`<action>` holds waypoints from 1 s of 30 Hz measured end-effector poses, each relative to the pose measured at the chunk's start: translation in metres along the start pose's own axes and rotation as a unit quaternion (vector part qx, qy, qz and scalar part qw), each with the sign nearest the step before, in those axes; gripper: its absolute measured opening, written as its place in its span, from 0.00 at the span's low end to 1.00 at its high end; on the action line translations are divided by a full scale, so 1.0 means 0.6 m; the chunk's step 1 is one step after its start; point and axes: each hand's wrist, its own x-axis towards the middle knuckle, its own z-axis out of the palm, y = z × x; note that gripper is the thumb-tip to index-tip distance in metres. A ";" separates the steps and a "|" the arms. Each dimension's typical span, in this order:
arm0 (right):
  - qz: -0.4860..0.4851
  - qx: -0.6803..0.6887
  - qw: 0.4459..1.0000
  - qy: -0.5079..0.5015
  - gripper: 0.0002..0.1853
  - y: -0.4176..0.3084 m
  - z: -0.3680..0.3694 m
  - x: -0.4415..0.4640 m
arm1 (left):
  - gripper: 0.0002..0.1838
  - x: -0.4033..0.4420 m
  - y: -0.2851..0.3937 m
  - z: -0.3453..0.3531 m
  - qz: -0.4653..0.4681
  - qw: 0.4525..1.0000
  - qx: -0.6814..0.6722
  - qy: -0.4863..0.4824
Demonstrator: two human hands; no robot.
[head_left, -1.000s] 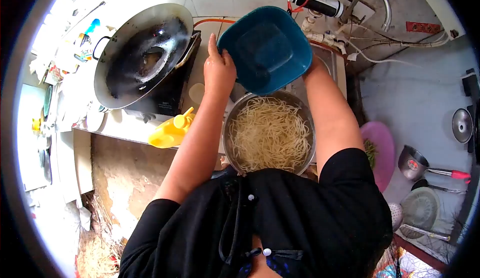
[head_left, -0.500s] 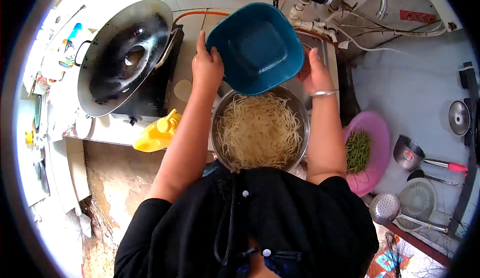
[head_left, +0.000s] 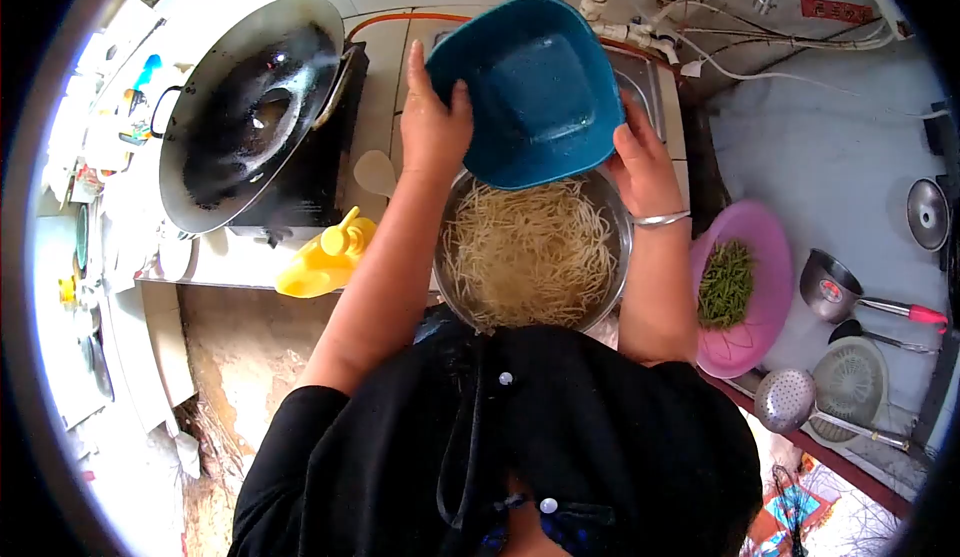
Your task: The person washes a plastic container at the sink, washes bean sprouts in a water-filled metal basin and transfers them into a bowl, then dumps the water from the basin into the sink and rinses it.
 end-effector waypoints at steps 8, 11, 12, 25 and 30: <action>0.041 0.081 0.992 0.085 0.32 0.038 0.001 -0.004 | 0.28 -0.030 0.035 -0.012 0.192 0.969 0.153 0.004; 0.048 0.087 0.989 0.108 0.30 0.036 -0.002 -0.004 | 0.19 -0.046 0.053 -0.010 0.313 0.927 0.138 -0.155; 0.039 0.069 0.991 0.108 0.29 0.032 -0.002 -0.004 | 0.19 -0.053 0.058 -0.003 0.313 0.925 0.131 -0.172; 0.028 0.038 0.994 0.098 0.24 0.019 0.005 -0.011 | 0.19 -0.062 0.075 0.015 0.342 0.905 0.092 -0.236; 0.021 0.020 0.992 0.125 0.27 0.012 0.009 -0.012 | 0.15 -0.059 0.074 0.009 0.328 0.907 0.093 -0.248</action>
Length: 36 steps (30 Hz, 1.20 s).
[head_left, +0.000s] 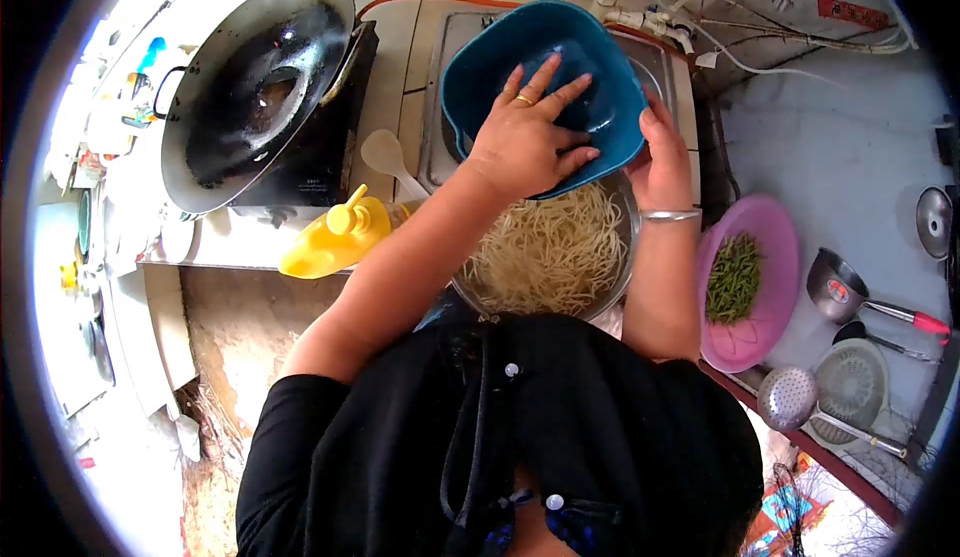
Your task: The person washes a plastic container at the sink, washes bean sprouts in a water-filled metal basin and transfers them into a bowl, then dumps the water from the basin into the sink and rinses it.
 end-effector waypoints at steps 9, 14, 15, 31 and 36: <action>0.023 0.002 0.999 -0.025 0.30 0.005 -0.016 0.010 | 0.03 0.007 -0.026 0.002 -0.011 0.988 0.010 0.156; 0.041 0.033 0.998 -0.019 0.28 0.018 -0.034 0.014 | 0.07 0.013 -0.048 -0.016 -0.043 0.972 0.029 0.227; 0.048 0.046 0.998 -0.012 0.27 0.019 -0.035 0.015 | 0.09 0.013 -0.051 -0.020 -0.061 0.967 0.031 0.247; 0.050 0.246 0.967 -0.052 0.18 0.061 0.046 -0.016 | 0.13 0.037 -0.106 -0.243 -0.231 0.973 0.014 0.001; 0.149 0.037 0.977 -0.147 0.16 0.112 0.110 -0.038 | 0.13 0.029 -0.118 -0.315 -0.354 0.933 0.064 0.021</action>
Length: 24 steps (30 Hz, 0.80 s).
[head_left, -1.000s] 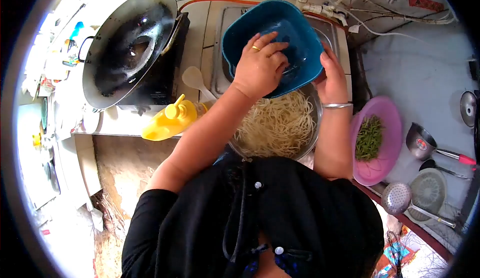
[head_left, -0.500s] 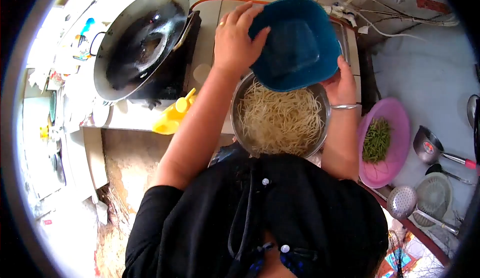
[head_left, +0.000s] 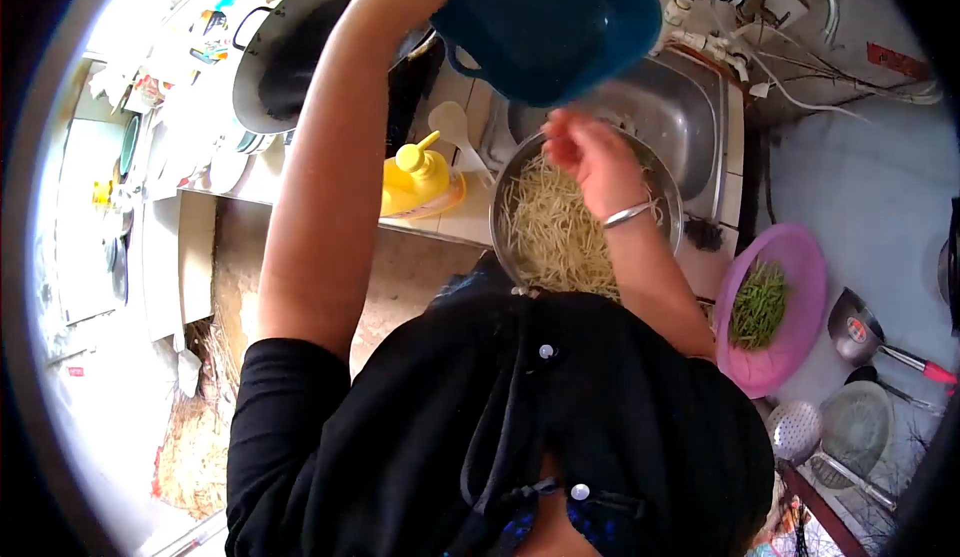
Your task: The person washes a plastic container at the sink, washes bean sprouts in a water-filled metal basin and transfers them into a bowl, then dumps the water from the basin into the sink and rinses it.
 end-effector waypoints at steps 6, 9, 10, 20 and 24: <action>-0.216 -0.392 0.889 -0.102 0.14 0.045 0.152 0.025 | 0.24 0.021 -0.117 0.014 0.078 0.990 0.056 0.100; -0.318 -0.521 0.789 -0.073 0.13 0.047 0.198 0.043 | 0.21 -0.023 -0.078 -0.006 0.013 0.997 0.034 0.061; -0.336 -0.561 0.754 -0.062 0.12 0.049 0.200 0.050 | 0.22 -0.022 -0.090 0.002 0.013 0.997 0.003 0.073; -0.073 -0.429 0.891 -0.131 0.14 0.064 0.199 0.082 | 0.21 -0.020 -0.094 0.018 -0.016 0.997 -0.013 0.074; -0.069 -0.440 0.886 -0.128 0.16 0.063 0.195 0.077 | 0.21 -0.012 -0.084 0.021 -0.005 0.997 0.003 0.074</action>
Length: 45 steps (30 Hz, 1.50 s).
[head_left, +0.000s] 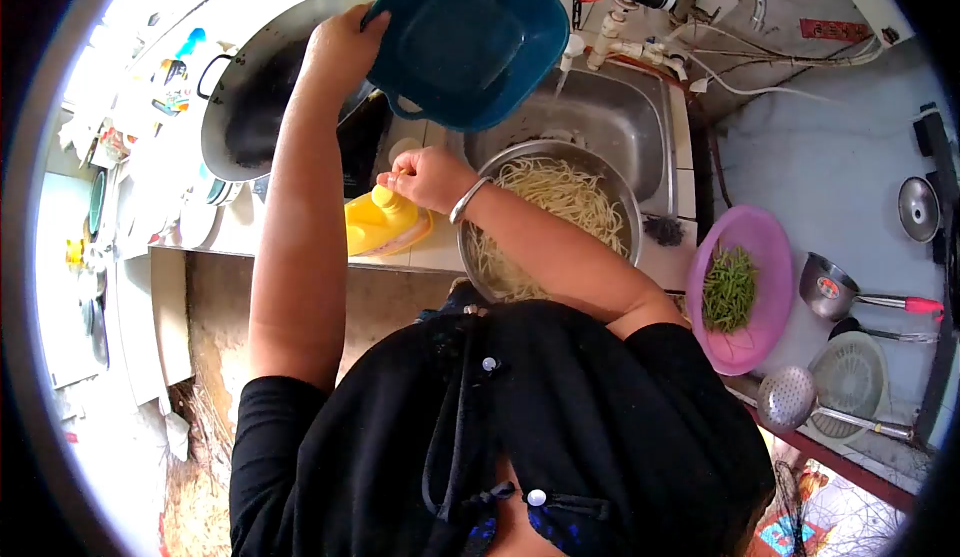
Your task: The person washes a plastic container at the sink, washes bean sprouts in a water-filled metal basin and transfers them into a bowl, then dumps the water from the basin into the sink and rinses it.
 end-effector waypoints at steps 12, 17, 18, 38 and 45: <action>0.108 0.417 0.902 -0.019 0.14 0.081 -0.044 -0.020 | 0.20 -0.004 0.019 0.014 -0.010 0.999 0.022 -0.039; 0.061 0.577 0.782 0.229 0.10 0.129 -0.191 -0.058 | 0.18 -0.005 0.016 0.041 -0.021 0.998 -0.001 -0.053; 0.047 0.545 0.788 0.284 0.09 0.115 -0.220 -0.071 | 0.17 -0.007 0.029 0.044 -0.060 0.996 -0.008 -0.066; 0.204 -0.601 0.760 -0.138 0.34 -0.011 -0.290 -0.081 | 0.17 -0.046 0.122 0.144 -0.021 0.992 0.037 -0.119; 0.092 -0.582 0.807 -0.031 0.38 0.077 -0.298 -0.077 | 0.16 -0.036 0.137 0.157 0.065 0.981 0.034 -0.182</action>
